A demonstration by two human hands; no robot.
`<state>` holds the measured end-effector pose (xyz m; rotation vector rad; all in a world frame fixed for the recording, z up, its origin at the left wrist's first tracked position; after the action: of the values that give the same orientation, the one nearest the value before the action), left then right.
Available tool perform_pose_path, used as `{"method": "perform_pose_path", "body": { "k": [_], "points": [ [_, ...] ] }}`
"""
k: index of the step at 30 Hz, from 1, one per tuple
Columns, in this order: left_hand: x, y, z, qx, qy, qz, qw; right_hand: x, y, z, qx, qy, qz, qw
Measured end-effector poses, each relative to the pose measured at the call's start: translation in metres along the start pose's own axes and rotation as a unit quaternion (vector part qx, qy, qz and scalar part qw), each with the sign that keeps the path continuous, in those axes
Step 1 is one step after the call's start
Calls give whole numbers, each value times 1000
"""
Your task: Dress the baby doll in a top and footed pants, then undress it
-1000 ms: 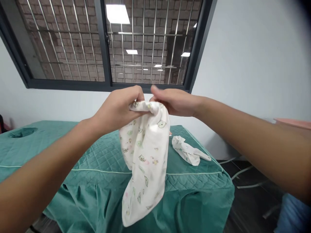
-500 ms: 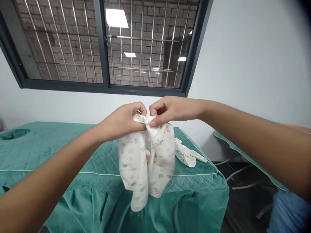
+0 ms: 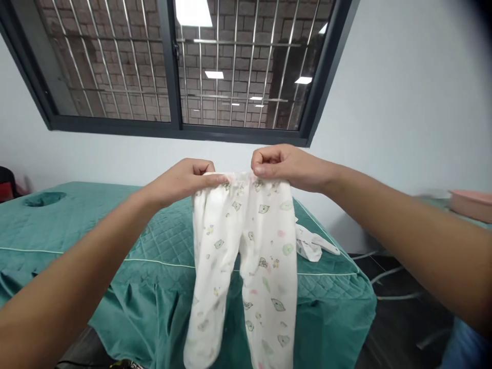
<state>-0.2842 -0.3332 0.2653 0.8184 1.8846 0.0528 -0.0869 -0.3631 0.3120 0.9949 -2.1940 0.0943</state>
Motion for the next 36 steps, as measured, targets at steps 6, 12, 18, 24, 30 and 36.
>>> {"method": "perform_pose_path", "body": {
  "k": [6, 12, 18, 24, 30, 36],
  "points": [
    [20, 12, -3, -130, 125, 17, 984, -67, 16, 27, 33, -168, 70, 983],
    [80, 44, -3, -280, 125, 26, 952, -129, 65, 76, -8, 26, 149, 988],
    [147, 61, -3, -349, 102, 47, 930, -189, 124, 100, -175, 417, 73, 889],
    [228, 42, 35, -307, 99, -51, 945, -247, 134, 135, -120, 119, 73, 983],
    [286, 16, 68, -249, 44, -154, 955, -260, 76, 210, 164, -312, -123, 928],
    [303, 37, 90, -203, -4, -148, 968, -270, 75, 166, 55, -339, -85, 935]
  ]
}}
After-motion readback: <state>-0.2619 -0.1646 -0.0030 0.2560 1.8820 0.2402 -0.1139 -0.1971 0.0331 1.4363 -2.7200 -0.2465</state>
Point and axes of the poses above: each hand's wrist, its own y-axis towards the middle knuckle, its own z-axis out of the palm, x = y × z, the point moved 5 cm from there along y, towards the middle knuckle, and after that the axes turned 3 degrees about -y, right-handed, at the moved point
